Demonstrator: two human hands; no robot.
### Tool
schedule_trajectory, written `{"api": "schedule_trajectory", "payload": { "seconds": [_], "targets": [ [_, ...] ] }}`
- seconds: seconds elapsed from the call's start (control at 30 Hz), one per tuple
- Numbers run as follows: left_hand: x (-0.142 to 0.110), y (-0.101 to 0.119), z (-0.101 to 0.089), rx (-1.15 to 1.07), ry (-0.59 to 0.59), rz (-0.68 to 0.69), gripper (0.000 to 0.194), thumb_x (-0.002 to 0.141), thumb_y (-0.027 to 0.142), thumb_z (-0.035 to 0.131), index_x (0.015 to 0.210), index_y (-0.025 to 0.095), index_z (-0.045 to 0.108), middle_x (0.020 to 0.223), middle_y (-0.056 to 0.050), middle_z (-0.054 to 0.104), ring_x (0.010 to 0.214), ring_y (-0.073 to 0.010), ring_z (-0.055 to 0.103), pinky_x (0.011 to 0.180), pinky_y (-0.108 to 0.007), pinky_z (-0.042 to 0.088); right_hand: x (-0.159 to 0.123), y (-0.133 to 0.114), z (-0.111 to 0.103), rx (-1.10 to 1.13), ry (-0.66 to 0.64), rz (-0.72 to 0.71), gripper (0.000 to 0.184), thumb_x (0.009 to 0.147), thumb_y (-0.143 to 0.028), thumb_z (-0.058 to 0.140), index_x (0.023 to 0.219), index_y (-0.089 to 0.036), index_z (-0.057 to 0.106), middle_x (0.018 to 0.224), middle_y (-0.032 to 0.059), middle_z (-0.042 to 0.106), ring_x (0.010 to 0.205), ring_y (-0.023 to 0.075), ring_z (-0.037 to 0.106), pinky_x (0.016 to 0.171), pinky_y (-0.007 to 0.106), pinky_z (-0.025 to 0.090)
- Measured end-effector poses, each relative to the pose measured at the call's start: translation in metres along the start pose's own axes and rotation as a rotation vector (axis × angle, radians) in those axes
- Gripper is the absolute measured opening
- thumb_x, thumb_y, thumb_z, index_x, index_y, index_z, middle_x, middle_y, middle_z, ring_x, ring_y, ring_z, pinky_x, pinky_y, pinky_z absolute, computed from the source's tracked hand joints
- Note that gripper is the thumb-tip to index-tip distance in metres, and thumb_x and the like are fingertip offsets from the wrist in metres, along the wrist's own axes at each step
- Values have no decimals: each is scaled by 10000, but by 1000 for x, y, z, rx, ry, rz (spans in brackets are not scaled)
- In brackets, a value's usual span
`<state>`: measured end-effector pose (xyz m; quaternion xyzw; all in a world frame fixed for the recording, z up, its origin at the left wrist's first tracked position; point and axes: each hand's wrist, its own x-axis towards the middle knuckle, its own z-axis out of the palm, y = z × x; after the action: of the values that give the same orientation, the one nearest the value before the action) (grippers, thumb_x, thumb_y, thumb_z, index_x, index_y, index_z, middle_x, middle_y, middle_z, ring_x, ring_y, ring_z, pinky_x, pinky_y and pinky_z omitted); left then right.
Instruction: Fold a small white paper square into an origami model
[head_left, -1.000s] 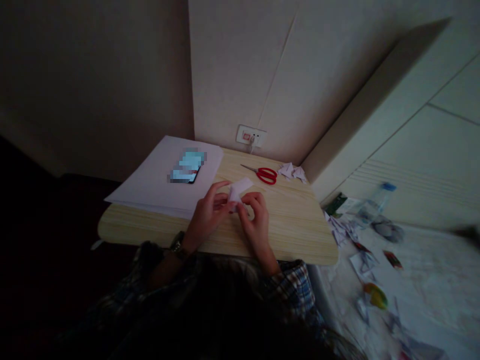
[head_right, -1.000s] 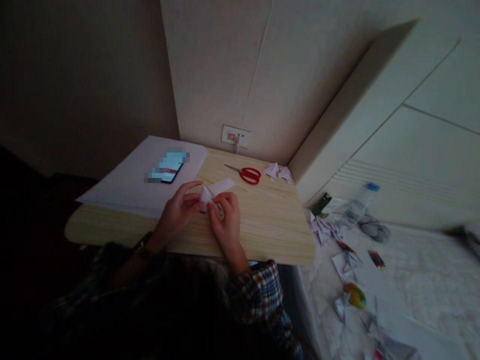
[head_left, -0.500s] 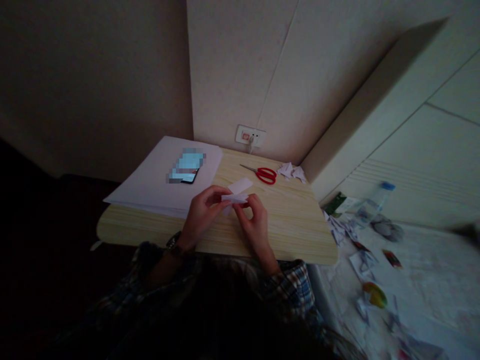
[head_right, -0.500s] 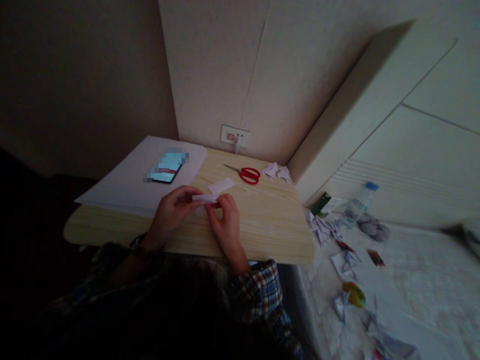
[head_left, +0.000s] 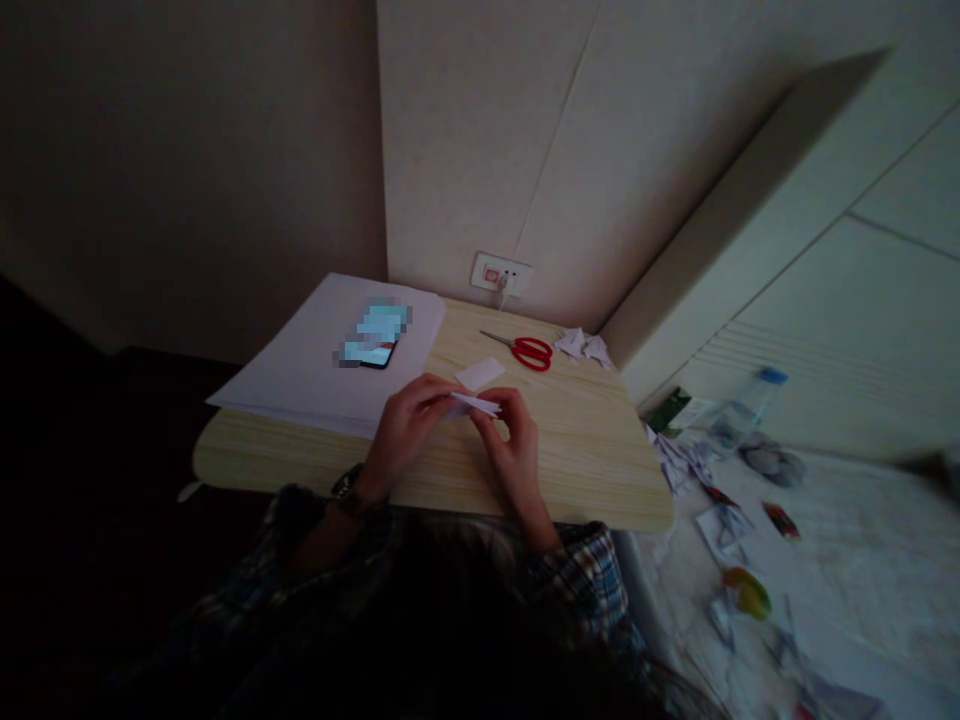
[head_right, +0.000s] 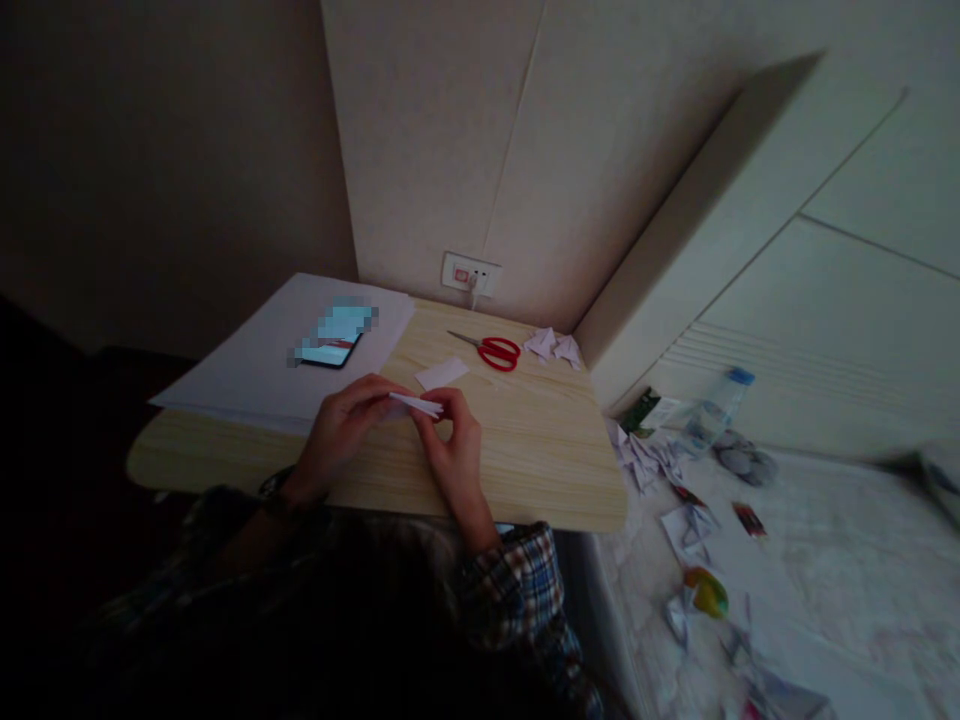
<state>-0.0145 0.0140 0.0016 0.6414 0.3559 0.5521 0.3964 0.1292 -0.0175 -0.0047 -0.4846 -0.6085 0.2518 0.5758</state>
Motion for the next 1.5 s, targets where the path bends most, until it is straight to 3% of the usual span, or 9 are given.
{"api": "schedule_trajectory", "payload": {
  "seconds": [0.13,0.23,0.33,0.43,0.6,0.8,1.1,1.3,1.5],
  "targets": [
    [-2,-3,1,69,-18,56,182,857,256,548,868,185,715,892,-49,674,900,-185,619,818,-285,501,0,-1,-1,-84,-4,-3,128,838,-276,577,737,-200,600,688,-21,602,682,147,557,667,263,435],
    [-4,-2,3,-2,-66,-48,225,875,315,527,970,175,675,965,-59,653,768,-160,641,596,-238,510,0,-1,-2,-94,2,12,164,843,-278,565,704,-197,593,662,-22,600,662,145,558,655,263,428],
    [-4,-2,4,-56,-96,-149,218,842,341,569,948,163,639,832,-25,667,591,-126,612,473,-209,442,1,0,-2,-84,34,32,176,846,-281,560,693,-195,580,655,-23,585,663,144,552,653,263,421],
    [-3,0,4,38,-78,-145,147,812,302,599,803,164,651,629,16,642,553,-118,569,516,-203,428,1,0,-2,-88,51,24,152,841,-282,566,719,-194,588,692,-15,588,700,148,554,680,269,431],
    [-3,-1,4,119,-113,-90,126,774,292,640,744,180,692,684,-4,694,640,-150,631,635,-225,482,0,-2,-1,-104,30,-31,104,843,-287,590,785,-200,590,756,1,589,747,155,554,701,283,440],
    [-3,0,5,63,-107,-151,154,769,321,643,762,178,700,663,-11,708,596,-145,627,586,-222,501,0,-1,-2,-140,94,-96,155,839,-219,573,689,-206,534,694,-18,543,699,147,519,677,279,420],
    [-2,4,3,51,-81,-150,146,756,298,654,697,173,701,630,-10,714,565,-139,633,577,-224,509,0,-2,-2,-105,56,-88,107,856,-240,578,758,-194,585,736,-7,573,713,145,538,676,276,425],
    [-4,4,5,34,-94,-154,111,768,275,649,756,175,696,638,-2,722,568,-144,658,595,-228,532,-2,-2,-4,-133,128,-52,163,848,-224,557,687,-206,540,679,-25,537,666,139,504,643,268,406],
    [-4,7,3,24,11,-187,92,760,246,640,744,171,690,577,7,699,512,-145,652,535,-227,524,0,1,-1,-64,55,52,109,851,-267,534,779,-202,585,704,-15,596,665,139,542,624,259,417]
  ]
}}
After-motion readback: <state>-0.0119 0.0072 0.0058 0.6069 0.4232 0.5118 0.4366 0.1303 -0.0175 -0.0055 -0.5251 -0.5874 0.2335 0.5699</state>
